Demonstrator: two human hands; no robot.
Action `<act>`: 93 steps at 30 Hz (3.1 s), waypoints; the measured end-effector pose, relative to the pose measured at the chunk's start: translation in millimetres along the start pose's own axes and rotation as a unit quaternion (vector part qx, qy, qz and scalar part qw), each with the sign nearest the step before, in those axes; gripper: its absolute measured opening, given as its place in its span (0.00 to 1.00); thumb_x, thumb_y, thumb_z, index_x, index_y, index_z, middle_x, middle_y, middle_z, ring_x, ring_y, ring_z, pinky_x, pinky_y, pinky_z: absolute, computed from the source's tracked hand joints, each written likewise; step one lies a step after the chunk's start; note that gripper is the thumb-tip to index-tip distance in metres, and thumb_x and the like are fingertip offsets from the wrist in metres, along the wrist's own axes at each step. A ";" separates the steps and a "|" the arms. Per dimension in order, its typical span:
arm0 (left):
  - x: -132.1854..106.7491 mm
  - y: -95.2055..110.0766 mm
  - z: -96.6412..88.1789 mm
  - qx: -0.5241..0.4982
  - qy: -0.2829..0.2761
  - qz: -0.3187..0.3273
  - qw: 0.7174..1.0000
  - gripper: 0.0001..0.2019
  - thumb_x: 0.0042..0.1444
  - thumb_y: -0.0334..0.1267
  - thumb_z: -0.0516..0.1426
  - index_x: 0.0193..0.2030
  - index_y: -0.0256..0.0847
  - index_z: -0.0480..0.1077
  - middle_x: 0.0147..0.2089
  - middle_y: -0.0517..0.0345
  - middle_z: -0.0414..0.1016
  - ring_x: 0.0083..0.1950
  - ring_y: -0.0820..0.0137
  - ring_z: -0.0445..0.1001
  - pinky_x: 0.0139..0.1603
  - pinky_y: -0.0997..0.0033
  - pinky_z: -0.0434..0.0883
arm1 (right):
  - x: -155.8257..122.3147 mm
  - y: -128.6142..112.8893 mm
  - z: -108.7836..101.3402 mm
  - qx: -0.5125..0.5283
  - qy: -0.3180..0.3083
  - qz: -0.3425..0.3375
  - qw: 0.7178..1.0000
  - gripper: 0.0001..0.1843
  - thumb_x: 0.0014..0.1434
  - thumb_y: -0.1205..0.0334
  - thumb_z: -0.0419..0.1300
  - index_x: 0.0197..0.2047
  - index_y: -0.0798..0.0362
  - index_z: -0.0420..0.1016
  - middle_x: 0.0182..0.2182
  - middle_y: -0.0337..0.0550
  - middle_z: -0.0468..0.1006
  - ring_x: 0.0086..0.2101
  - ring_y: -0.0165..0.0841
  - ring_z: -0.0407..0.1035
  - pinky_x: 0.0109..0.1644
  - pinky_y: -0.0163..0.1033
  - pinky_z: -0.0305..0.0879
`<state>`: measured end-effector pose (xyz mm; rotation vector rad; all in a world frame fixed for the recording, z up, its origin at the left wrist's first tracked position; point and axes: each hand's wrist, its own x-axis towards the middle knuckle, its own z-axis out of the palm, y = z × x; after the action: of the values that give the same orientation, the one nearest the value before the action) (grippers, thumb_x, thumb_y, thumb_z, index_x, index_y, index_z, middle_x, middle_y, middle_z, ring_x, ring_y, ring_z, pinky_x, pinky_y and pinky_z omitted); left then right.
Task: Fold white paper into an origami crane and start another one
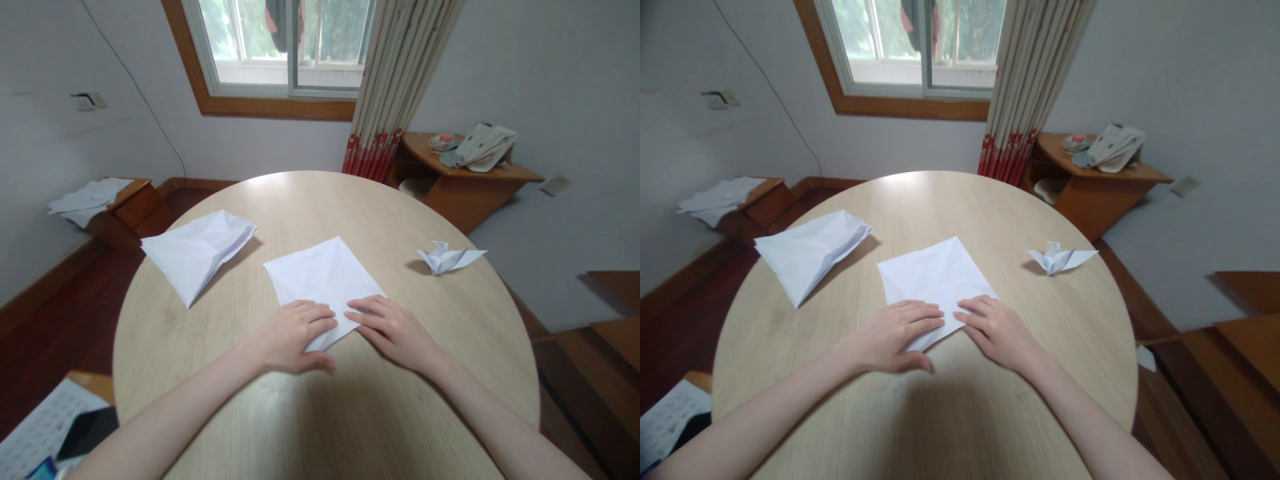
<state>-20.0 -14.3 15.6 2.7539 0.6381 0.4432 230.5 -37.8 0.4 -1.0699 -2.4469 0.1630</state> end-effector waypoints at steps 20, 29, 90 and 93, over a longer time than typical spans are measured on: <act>0.2 3.6 5.6 -0.056 0.152 -0.203 0.966 0.24 0.65 0.51 0.49 0.25 0.38 0.74 0.24 0.57 0.76 0.25 0.72 0.72 0.28 0.75 0.63 | 5.5 -3.2 2.2 0.056 0.032 0.072 0.995 0.13 0.68 0.63 0.49 0.35 0.52 0.72 0.34 0.45 0.77 0.37 0.36 0.71 0.42 0.42 0.69; 2.8 5.0 4.1 -0.013 0.184 -0.368 0.911 0.18 0.61 0.53 0.53 0.29 0.40 0.67 0.23 0.60 0.71 0.24 0.70 0.67 0.26 0.74 0.54 | 6.0 -2.3 8.8 -0.012 0.000 0.103 0.995 0.17 0.69 0.57 0.46 0.29 0.51 0.64 0.29 0.44 0.72 0.33 0.36 0.66 0.35 0.40 0.63; 6.6 16.1 -13.3 -0.136 -0.139 -0.161 0.968 0.10 0.48 0.43 0.67 0.28 0.41 0.74 0.29 0.66 0.71 0.34 0.72 0.70 0.42 0.68 0.55 | 7.2 -26.9 3.8 0.100 -0.126 0.028 0.987 0.11 0.66 0.61 0.50 0.31 0.52 0.63 0.31 0.42 0.69 0.35 0.35 0.59 0.40 0.42 0.55; 8.1 17.6 -4.1 -0.118 -0.129 -0.150 0.973 0.10 0.52 0.41 0.66 0.27 0.39 0.72 0.29 0.65 0.71 0.33 0.73 0.69 0.39 0.70 0.55 | 8.3 -28.6 3.9 0.105 -0.130 0.030 0.985 0.10 0.65 0.61 0.52 0.31 0.52 0.63 0.31 0.42 0.69 0.35 0.35 0.59 0.40 0.42 0.55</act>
<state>-7.8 -24.9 27.1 2.3825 0.8551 0.0824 204.8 -51.2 8.1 -1.0866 -2.5512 0.6022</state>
